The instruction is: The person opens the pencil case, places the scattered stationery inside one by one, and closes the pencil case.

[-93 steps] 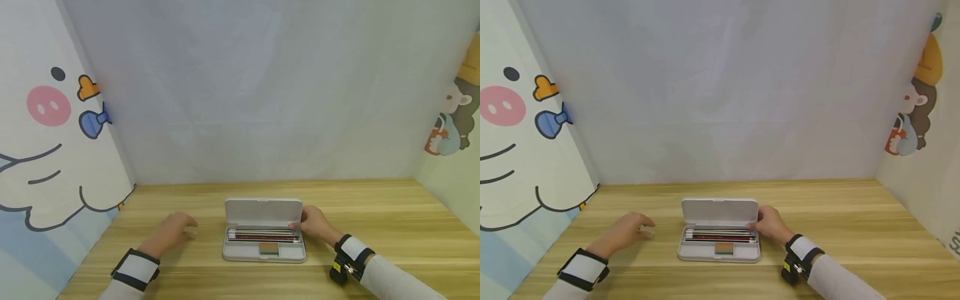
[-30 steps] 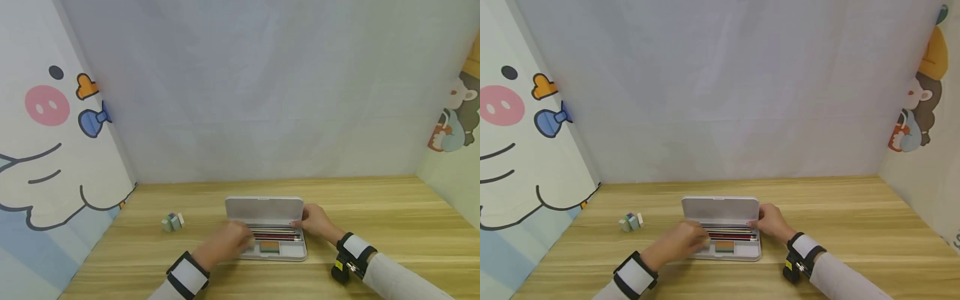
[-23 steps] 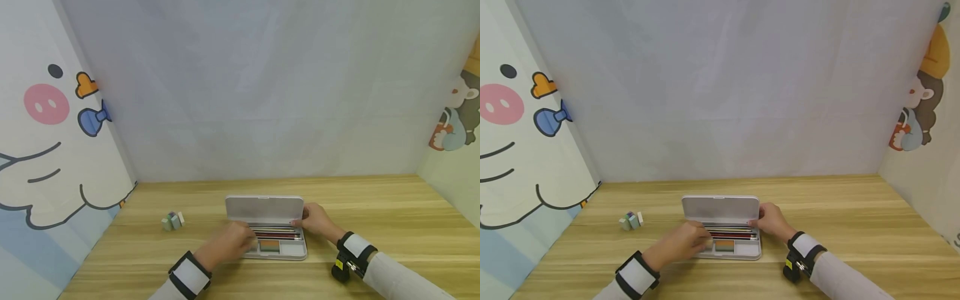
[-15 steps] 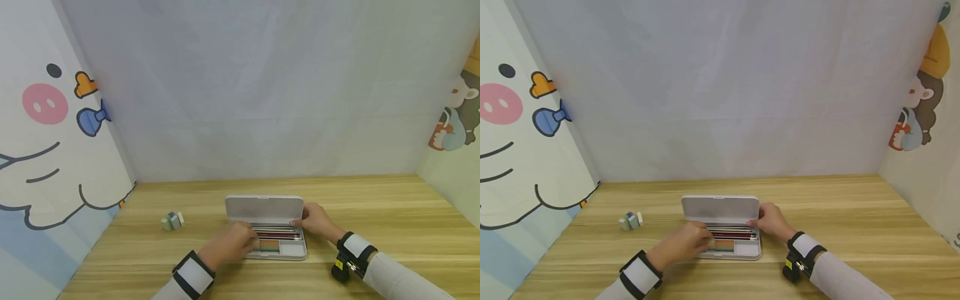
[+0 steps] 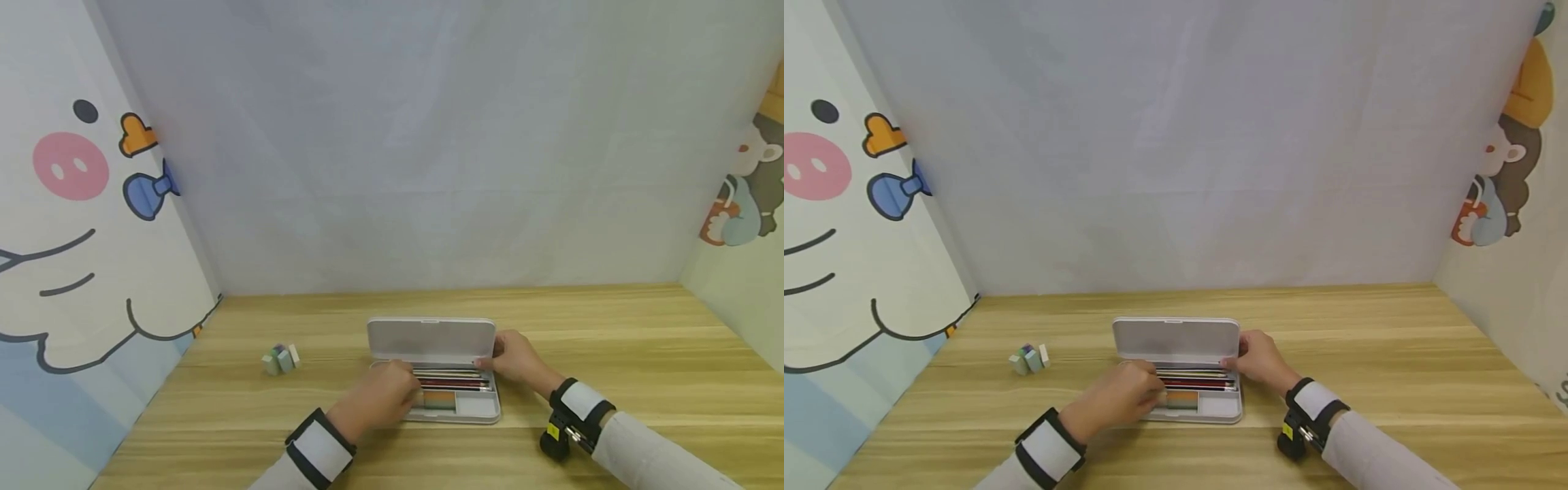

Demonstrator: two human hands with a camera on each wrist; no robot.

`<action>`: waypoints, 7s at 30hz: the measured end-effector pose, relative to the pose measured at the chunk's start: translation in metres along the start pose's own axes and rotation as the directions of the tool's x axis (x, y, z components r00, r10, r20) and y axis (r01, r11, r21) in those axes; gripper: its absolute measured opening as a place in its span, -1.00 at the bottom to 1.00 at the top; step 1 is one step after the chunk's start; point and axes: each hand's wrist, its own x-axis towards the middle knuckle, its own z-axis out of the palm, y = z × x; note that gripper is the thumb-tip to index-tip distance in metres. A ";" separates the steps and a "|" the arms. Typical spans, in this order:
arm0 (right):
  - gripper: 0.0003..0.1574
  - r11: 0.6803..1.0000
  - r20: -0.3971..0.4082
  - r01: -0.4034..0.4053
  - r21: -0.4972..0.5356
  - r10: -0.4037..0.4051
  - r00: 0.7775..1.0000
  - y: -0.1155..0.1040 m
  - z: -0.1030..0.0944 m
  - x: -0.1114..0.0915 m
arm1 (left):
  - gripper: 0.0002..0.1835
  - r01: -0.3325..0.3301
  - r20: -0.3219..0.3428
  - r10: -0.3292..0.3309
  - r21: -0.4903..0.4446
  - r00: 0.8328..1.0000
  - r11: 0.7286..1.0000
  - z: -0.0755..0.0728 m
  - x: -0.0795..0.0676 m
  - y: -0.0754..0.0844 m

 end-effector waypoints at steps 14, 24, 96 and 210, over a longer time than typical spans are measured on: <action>-0.65 1.000 -0.007 0.027 0.006 -0.027 1.000 -0.002 -0.002 -0.001 | -0.89 0.023 -0.019 -0.023 -0.022 1.000 0.999 0.003 0.002 0.000; -0.64 1.000 -0.001 0.022 0.005 -0.022 1.000 0.000 0.000 -0.002 | -0.89 0.026 0.010 -0.026 -0.031 1.000 0.999 0.001 0.002 0.001; -0.60 1.000 -0.001 0.025 -0.016 -0.025 1.000 0.000 0.001 -0.002 | -0.51 0.471 0.225 -0.466 -0.714 0.855 0.519 -0.026 -0.149 -0.210; -0.68 0.994 -0.020 0.105 0.020 -0.104 0.994 0.004 0.001 -0.002 | -0.87 -0.033 0.022 0.032 0.045 0.999 0.998 0.017 0.063 0.044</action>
